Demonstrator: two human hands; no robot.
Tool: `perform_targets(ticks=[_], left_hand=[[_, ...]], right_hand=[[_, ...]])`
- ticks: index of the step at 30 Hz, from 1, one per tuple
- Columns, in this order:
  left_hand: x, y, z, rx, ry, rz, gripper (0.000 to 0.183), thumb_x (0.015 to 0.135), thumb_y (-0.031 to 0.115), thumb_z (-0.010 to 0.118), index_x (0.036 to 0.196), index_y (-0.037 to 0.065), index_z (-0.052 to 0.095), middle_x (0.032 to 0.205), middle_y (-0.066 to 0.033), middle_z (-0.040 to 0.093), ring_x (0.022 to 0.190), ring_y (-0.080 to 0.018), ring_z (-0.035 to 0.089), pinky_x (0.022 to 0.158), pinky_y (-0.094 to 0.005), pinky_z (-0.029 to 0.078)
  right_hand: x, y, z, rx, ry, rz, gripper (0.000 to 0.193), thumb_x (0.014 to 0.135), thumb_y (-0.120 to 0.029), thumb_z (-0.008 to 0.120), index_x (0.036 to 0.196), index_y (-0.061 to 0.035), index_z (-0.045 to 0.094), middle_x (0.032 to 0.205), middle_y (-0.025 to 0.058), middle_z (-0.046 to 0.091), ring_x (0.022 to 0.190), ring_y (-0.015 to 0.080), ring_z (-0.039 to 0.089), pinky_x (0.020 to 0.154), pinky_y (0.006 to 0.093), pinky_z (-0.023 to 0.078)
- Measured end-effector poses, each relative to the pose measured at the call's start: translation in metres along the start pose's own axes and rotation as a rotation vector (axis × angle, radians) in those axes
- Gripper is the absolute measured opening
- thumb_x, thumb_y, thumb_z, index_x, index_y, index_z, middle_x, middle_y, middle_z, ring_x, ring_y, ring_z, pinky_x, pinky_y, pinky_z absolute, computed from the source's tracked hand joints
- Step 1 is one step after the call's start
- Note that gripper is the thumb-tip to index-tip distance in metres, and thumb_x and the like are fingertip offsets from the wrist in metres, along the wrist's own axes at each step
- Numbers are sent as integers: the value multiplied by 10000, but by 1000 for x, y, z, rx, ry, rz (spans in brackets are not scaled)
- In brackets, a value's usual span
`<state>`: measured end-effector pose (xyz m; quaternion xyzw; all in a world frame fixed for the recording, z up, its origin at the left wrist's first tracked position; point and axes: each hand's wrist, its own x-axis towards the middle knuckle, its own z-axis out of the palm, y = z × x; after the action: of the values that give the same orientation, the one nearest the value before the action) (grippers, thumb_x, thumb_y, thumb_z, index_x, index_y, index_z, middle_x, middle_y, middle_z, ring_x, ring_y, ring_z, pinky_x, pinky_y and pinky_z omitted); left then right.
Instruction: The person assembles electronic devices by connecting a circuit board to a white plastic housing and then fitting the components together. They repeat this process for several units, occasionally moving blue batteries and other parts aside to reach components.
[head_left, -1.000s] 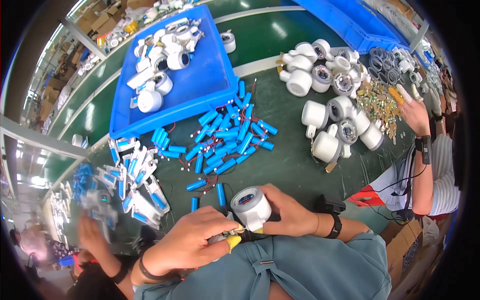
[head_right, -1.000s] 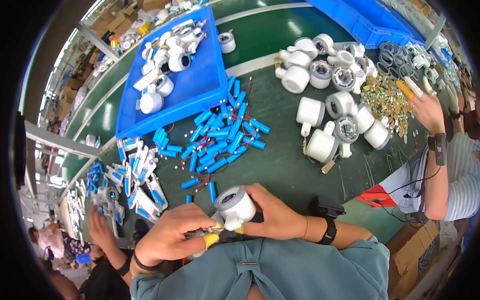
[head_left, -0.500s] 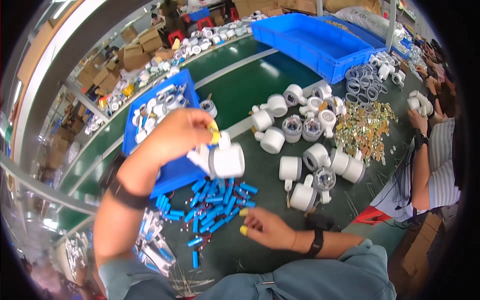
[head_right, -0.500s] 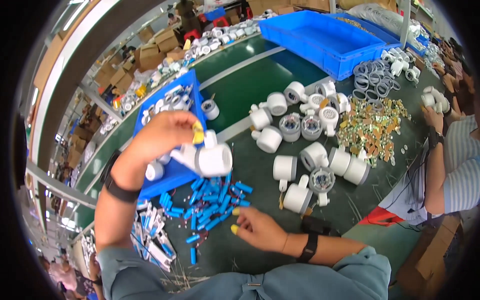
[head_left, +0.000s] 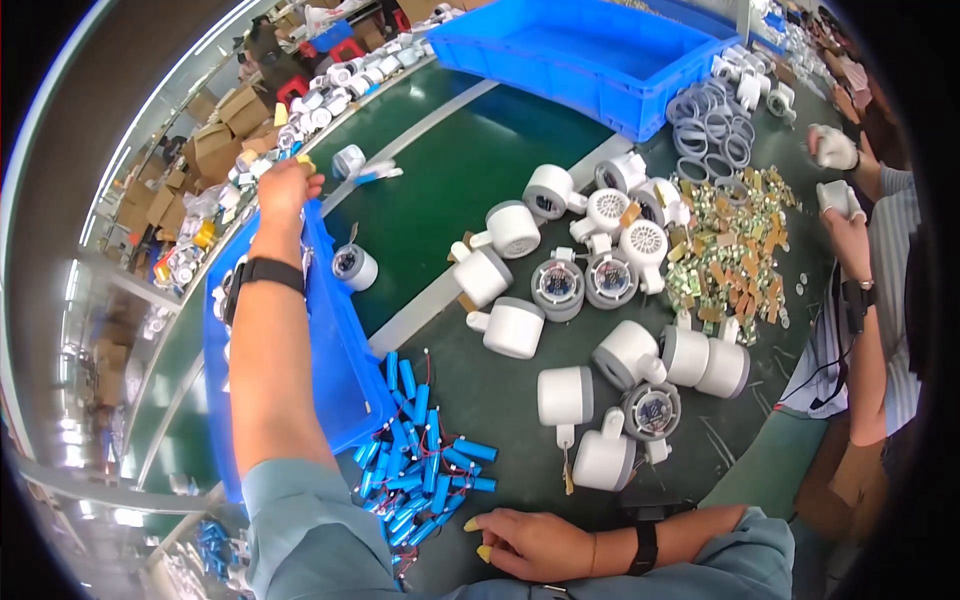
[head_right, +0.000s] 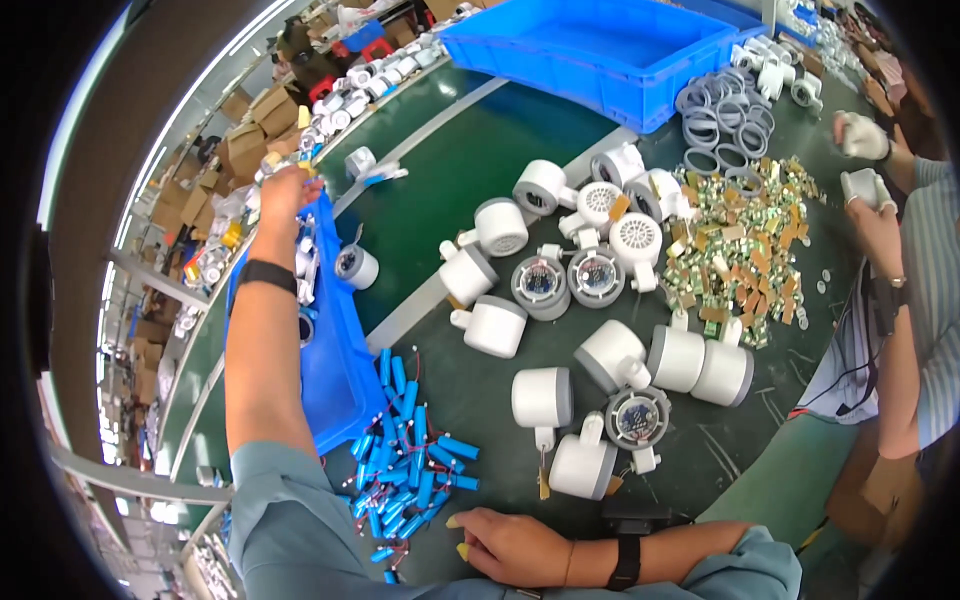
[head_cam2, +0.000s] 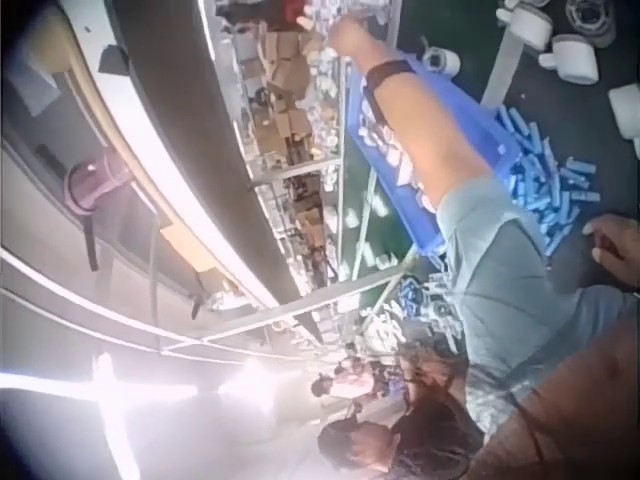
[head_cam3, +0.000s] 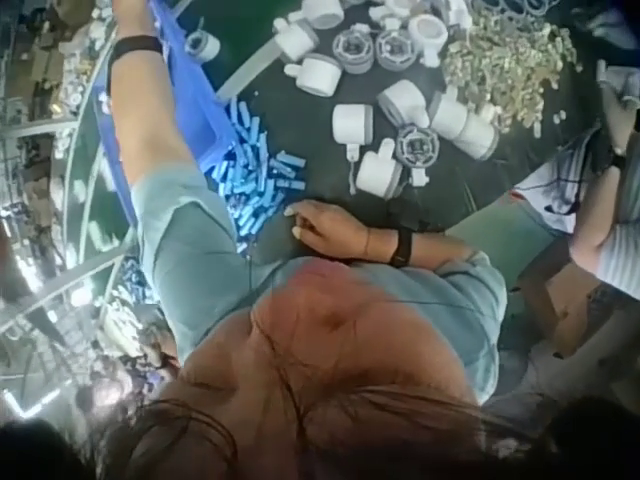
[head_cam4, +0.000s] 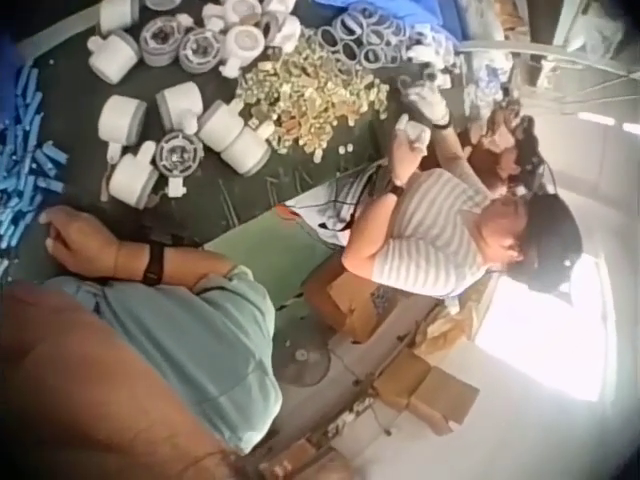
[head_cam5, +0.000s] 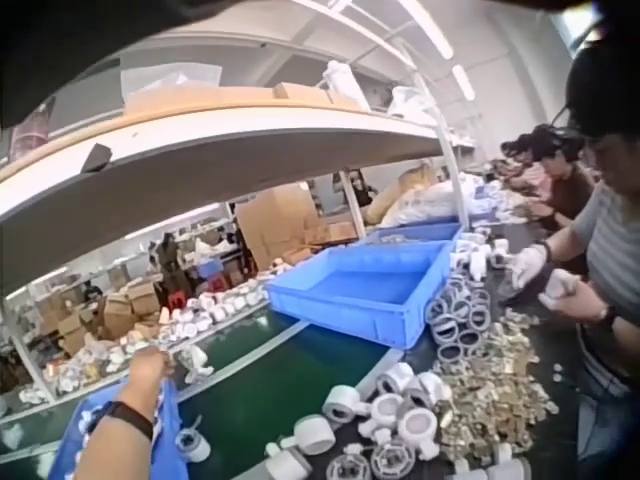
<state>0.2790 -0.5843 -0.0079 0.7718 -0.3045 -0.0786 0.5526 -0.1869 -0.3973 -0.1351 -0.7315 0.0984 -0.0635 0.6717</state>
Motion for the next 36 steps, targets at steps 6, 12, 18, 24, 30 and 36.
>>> perform_targets(ticks=[6, 12, 18, 24, 30, 36], left_hand=[[-52, -68, -24, 988, -288, 518, 484, 785, 344, 693, 1228, 153, 654, 959, -108, 729, 883, -313, 685, 856, -452, 510], [-95, -57, -4, 1402, -495, 353, 560, 753, 301, 689, 1287, 166, 588, 1075, -123, 698, 1110, -330, 604, 1006, -494, 361], [-158, 2, -23, 845, -444, 559, 514, 711, 106, 712, 1207, 56, 587, 993, -197, 689, 942, -394, 657, 846, -448, 508], [-334, 57, -89, 627, -850, 861, 531, 658, 35, 723, 1173, 55, 593, 1233, -170, 598, 1125, -379, 590, 941, -443, 499], [-457, 25, -126, 658, -990, 667, 356, 723, 35, 661, 1077, 37, 625, 1317, -146, 570, 1214, -344, 545, 964, -435, 493], [-510, 10, -137, 555, -787, 579, 312, 782, 58, 643, 1094, 48, 640, 1393, -118, 532, 1274, -307, 518, 1040, -464, 438]], right_hand=[[3, -2, -1, -59, -22, -48, 343, 912, -164, 604, 1208, -19, 512, 926, 114, 629, 822, 310, 645, 710, 404, 526], [0, 6, 5, -106, -9, -74, 329, 915, -172, 620, 1193, -11, 544, 922, 108, 632, 738, 256, 643, 691, 357, 527], [1, 7, 7, 109, 132, -9, 320, 958, -172, 597, 1228, -11, 539, 880, 67, 627, 730, 148, 636, 677, 306, 524], [4, 2, -12, 640, 357, 20, 483, 1069, -326, 378, 1446, -27, 333, 1281, 142, 519, 1158, 250, 568, 916, 362, 496], [-10, 2, -12, 533, 161, 202, 423, 1070, -289, 382, 1385, -10, 420, 1189, 122, 577, 1027, 205, 632, 816, 324, 528], [-43, -29, -5, -430, -19, -105, 451, 850, -61, 643, 1268, 1, 488, 1129, 184, 559, 894, 328, 640, 745, 369, 538]])
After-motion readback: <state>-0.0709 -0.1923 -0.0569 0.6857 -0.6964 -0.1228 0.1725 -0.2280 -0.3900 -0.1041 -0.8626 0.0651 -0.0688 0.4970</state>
